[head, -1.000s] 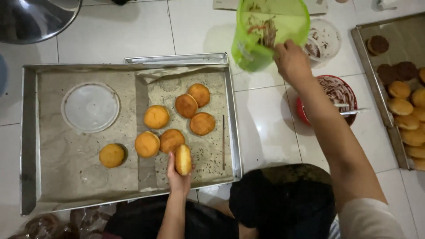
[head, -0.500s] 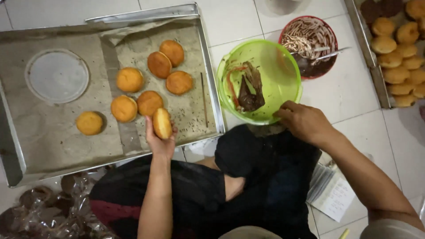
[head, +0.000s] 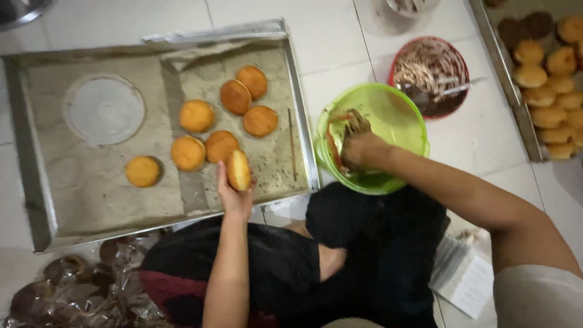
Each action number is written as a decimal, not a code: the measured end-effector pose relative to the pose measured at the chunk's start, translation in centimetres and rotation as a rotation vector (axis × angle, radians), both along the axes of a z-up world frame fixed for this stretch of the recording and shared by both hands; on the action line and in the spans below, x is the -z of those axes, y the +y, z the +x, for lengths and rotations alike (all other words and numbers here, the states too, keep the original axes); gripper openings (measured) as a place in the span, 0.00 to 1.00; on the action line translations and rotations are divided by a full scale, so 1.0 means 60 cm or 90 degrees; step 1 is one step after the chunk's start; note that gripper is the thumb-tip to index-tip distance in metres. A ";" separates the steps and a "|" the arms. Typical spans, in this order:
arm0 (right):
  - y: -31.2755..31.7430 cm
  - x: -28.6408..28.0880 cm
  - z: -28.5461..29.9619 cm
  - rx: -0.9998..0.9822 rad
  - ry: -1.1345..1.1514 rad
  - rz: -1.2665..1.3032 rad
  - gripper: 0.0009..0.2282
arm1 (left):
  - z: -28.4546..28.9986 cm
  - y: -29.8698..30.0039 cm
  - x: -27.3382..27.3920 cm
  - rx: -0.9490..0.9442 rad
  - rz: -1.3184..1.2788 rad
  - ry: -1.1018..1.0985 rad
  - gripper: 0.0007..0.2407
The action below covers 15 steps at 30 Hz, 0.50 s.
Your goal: Filling donuts with chocolate using a piping bag after poking a hole with a wooden stick.
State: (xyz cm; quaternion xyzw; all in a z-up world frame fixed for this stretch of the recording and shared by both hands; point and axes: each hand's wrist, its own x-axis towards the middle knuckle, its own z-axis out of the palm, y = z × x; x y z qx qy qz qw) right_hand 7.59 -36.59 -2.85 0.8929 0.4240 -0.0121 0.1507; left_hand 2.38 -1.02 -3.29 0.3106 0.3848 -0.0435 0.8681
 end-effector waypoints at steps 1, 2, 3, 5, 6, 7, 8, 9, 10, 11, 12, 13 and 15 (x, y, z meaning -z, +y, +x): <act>0.000 0.010 0.013 -0.007 -0.011 0.001 0.10 | 0.000 0.000 0.003 -0.007 0.001 -0.011 0.24; -0.002 0.019 0.026 -0.056 -0.029 -0.011 0.09 | 0.001 -0.001 0.006 -0.006 -0.001 -0.003 0.24; -0.003 0.028 0.039 -0.105 -0.048 -0.025 0.08 | 0.002 -0.003 0.009 -0.004 -0.004 0.006 0.24; -0.004 0.035 0.044 -0.136 -0.054 -0.048 0.08 | 0.006 0.001 0.031 -0.014 -0.013 0.000 0.24; -0.007 0.038 0.044 -0.161 -0.045 -0.072 0.10 | 0.007 0.000 0.042 -0.016 -0.024 0.009 0.24; 0.004 0.040 0.046 -0.165 -0.055 -0.076 0.10 | 0.008 0.000 0.030 -0.020 -0.026 -0.001 0.24; 0.011 0.041 0.046 -0.141 0.004 -0.228 0.07 | 0.008 -0.003 0.019 -0.011 -0.023 0.000 0.24; 0.018 0.043 0.046 -0.113 0.063 -0.378 0.07 | 0.008 -0.006 0.007 -0.002 -0.020 0.001 0.24; 0.014 0.050 0.049 -0.112 0.056 -0.381 0.07 | 0.009 -0.007 0.005 -0.003 -0.022 -0.007 0.24; 0.009 0.057 0.053 -0.112 0.071 -0.454 0.08 | 0.011 -0.008 0.003 0.000 -0.023 -0.003 0.24; 0.006 0.066 0.053 -0.112 0.089 -0.526 0.11 | 0.008 -0.008 0.002 0.002 -0.023 0.004 0.25; 0.006 0.076 0.052 -0.111 0.084 -0.528 0.11 | 0.010 -0.009 0.003 0.001 -0.024 -0.001 0.25; 0.006 0.097 0.045 -0.120 0.110 -0.532 0.11 | 0.007 -0.010 0.007 0.006 -0.001 -0.014 0.25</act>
